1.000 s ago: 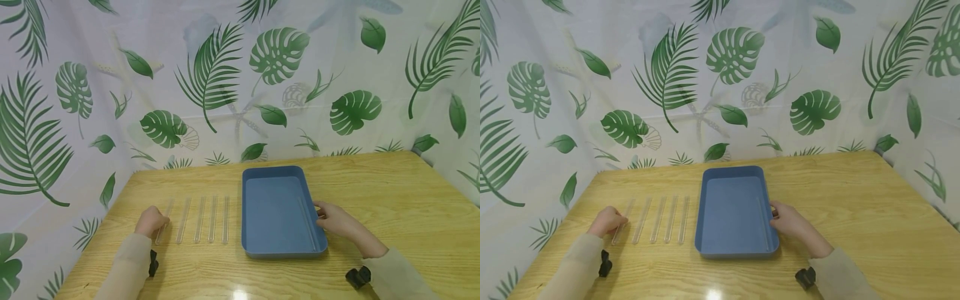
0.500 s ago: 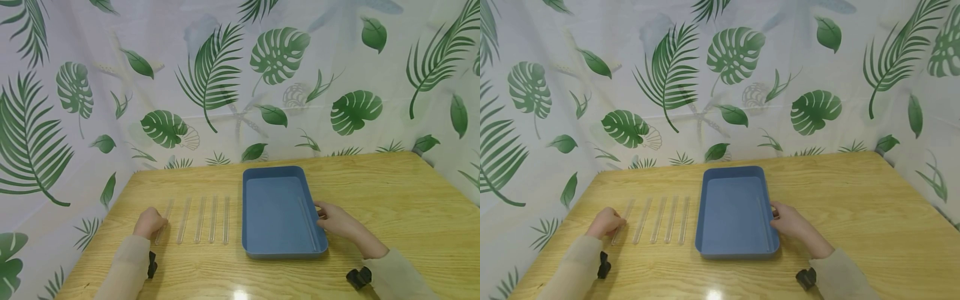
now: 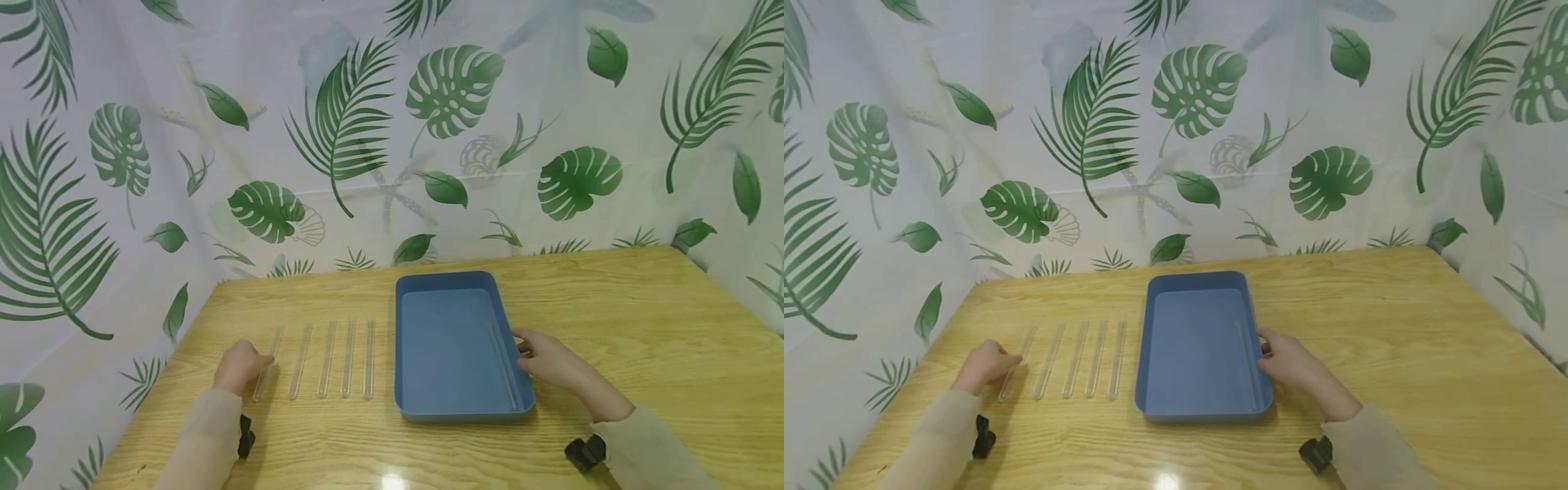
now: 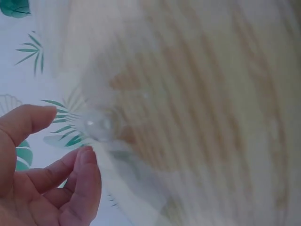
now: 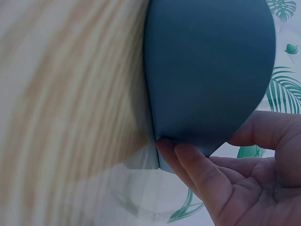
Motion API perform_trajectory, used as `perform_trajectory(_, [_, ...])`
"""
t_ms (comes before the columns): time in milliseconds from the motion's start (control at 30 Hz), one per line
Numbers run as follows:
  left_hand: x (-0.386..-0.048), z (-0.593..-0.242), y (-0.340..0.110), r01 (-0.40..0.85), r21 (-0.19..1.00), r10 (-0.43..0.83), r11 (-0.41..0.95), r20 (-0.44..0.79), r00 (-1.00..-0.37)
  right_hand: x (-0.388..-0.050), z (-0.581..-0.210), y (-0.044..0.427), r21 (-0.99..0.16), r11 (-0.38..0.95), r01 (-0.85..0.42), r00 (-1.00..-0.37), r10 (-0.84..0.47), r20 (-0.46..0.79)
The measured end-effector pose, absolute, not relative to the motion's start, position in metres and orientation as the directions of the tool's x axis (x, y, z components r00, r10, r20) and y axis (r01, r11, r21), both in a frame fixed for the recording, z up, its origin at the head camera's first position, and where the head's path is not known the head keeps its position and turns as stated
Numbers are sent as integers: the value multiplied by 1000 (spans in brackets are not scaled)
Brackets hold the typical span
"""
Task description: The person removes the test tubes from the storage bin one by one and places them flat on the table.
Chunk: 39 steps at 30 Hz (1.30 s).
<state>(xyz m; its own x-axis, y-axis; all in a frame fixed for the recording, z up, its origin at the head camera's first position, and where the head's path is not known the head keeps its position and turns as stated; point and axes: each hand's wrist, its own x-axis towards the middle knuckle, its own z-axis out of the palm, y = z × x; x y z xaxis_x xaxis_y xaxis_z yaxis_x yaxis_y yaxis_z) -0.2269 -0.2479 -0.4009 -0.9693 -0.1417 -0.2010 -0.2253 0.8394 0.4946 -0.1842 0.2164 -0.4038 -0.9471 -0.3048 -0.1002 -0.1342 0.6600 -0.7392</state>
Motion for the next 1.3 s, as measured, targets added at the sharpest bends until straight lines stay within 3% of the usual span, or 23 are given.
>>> perform_trajectory(233, [-230,-386,-226,-144,561,-102,815,-106,-989,-184,-401,218,-740,656,-144,-947,-310,-90])
perform_trajectory(600, [-233,-372,-137,7,713,66,701,-55,-996,-183,-404,218,-743,654,-142,-947,-309,-91])
perform_trajectory(867, [-226,-370,-70,49,825,226,563,-97,-969,-183,-404,218,-736,660,-152,-946,-314,-86])
perform_trajectory(1300, [-209,-387,15,23,858,398,513,-215,-892,-184,-405,217,-749,641,-166,-942,-328,-72])
